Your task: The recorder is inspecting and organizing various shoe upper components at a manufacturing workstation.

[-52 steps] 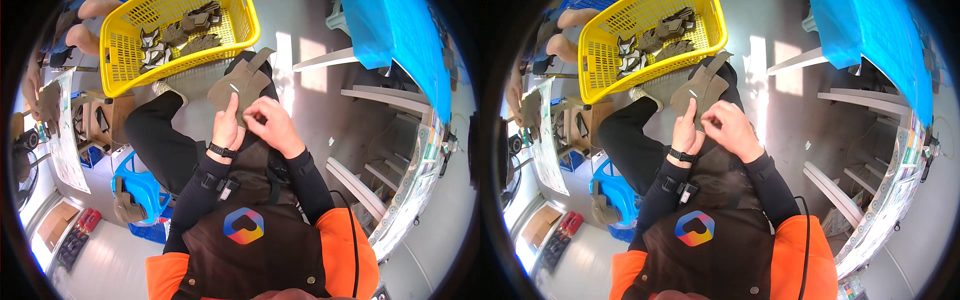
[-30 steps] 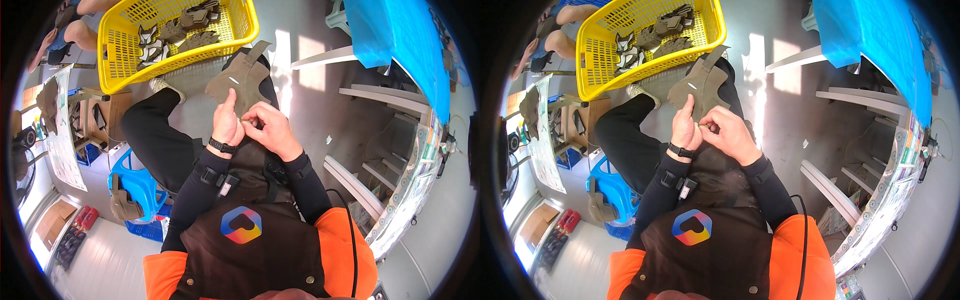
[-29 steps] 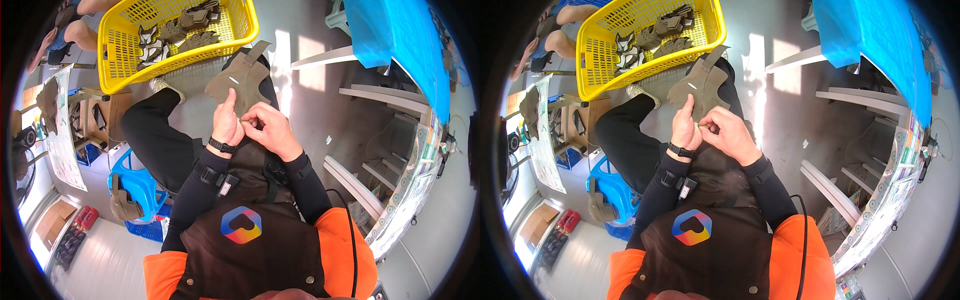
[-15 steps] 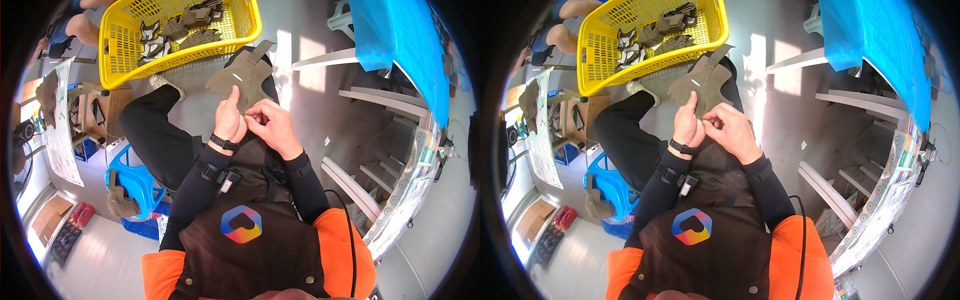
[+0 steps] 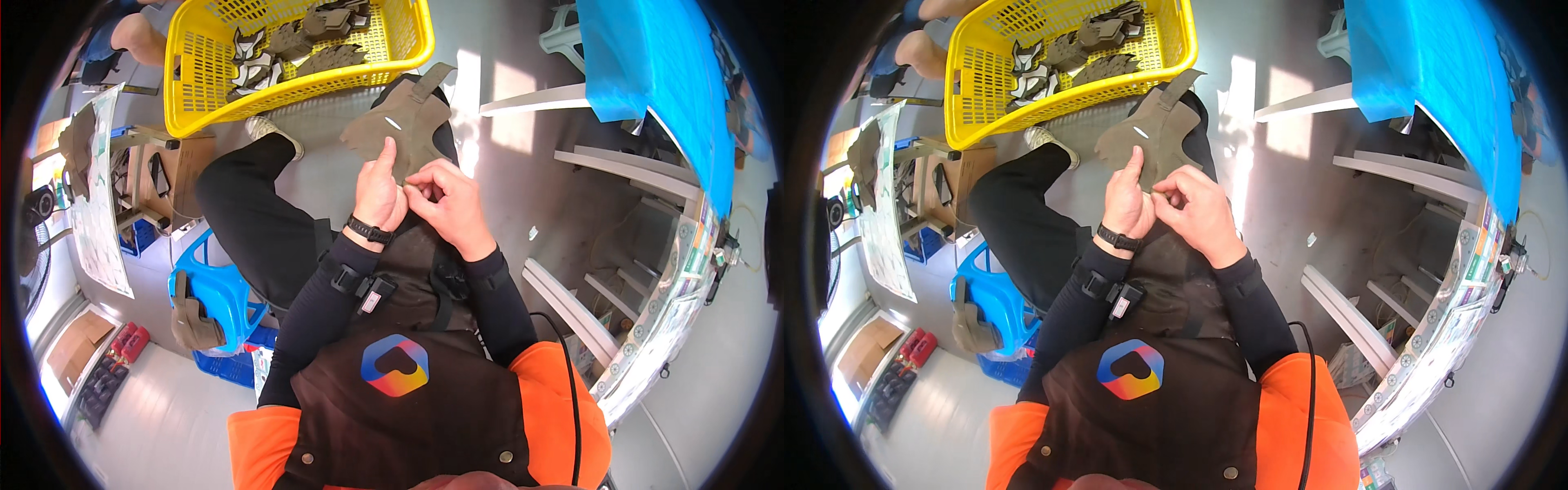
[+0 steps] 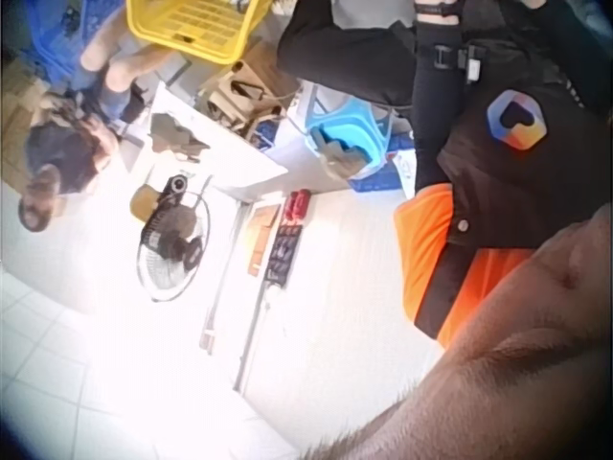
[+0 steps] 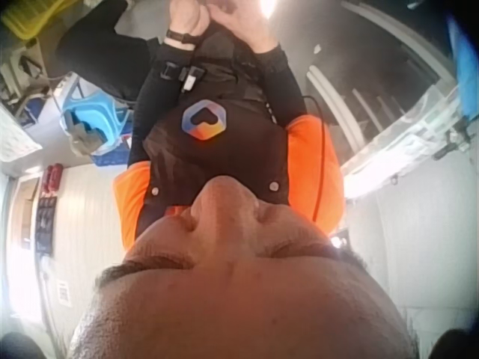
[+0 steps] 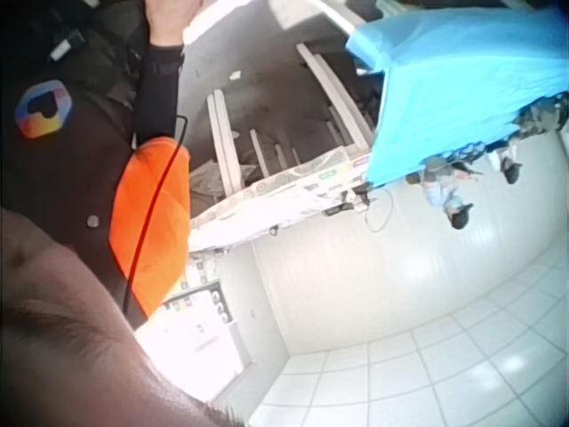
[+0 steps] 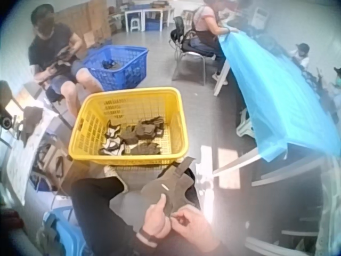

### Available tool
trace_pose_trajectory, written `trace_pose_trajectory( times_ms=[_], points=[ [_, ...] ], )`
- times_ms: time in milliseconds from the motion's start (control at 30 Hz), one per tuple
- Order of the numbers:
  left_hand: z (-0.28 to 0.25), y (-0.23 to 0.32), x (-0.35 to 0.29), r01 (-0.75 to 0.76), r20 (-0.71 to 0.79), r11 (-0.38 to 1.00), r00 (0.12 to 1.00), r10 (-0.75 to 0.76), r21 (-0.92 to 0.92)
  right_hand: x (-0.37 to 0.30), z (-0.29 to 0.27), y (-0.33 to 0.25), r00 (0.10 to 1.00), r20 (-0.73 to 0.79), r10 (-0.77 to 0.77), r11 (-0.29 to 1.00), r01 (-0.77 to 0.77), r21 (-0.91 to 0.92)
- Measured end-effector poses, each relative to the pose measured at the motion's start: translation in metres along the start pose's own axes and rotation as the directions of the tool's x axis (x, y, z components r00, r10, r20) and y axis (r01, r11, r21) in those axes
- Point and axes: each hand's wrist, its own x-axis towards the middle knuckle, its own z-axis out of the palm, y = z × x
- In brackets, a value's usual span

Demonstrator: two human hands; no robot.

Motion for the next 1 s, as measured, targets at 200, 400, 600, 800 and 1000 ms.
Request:
trace_pose_trajectory(
  times_ms=[200,400,600,800,1000],
  points=[
    [0.005,0.013,-0.002,-0.011,0.054,0.998,0.998,0.014,-0.062,0.0,-0.004,0.004,0.999,0.04,-0.021,0.973,0.012,0.23],
    [-0.026,0.069,-0.041,-0.29,-0.059,0.955,0.956,0.286,-0.063,0.009,-0.016,0.015,0.984,-0.159,0.077,0.984,-0.05,0.17],
    [-0.198,0.182,-0.187,-0.299,-0.05,0.19,0.42,0.906,0.935,0.021,0.0,0.027,0.997,0.071,0.024,0.956,-0.044,0.291],
    [-0.263,0.204,-0.347,-0.595,-0.57,0.521,0.125,0.812,0.611,0.033,0.006,0.033,0.994,0.102,-0.023,0.978,0.001,0.211],
    [-0.462,0.169,-0.413,0.917,-0.128,-0.236,0.289,0.949,0.322,0.041,0.003,-0.004,0.945,0.12,0.305,0.864,-0.328,0.382]
  ],
)
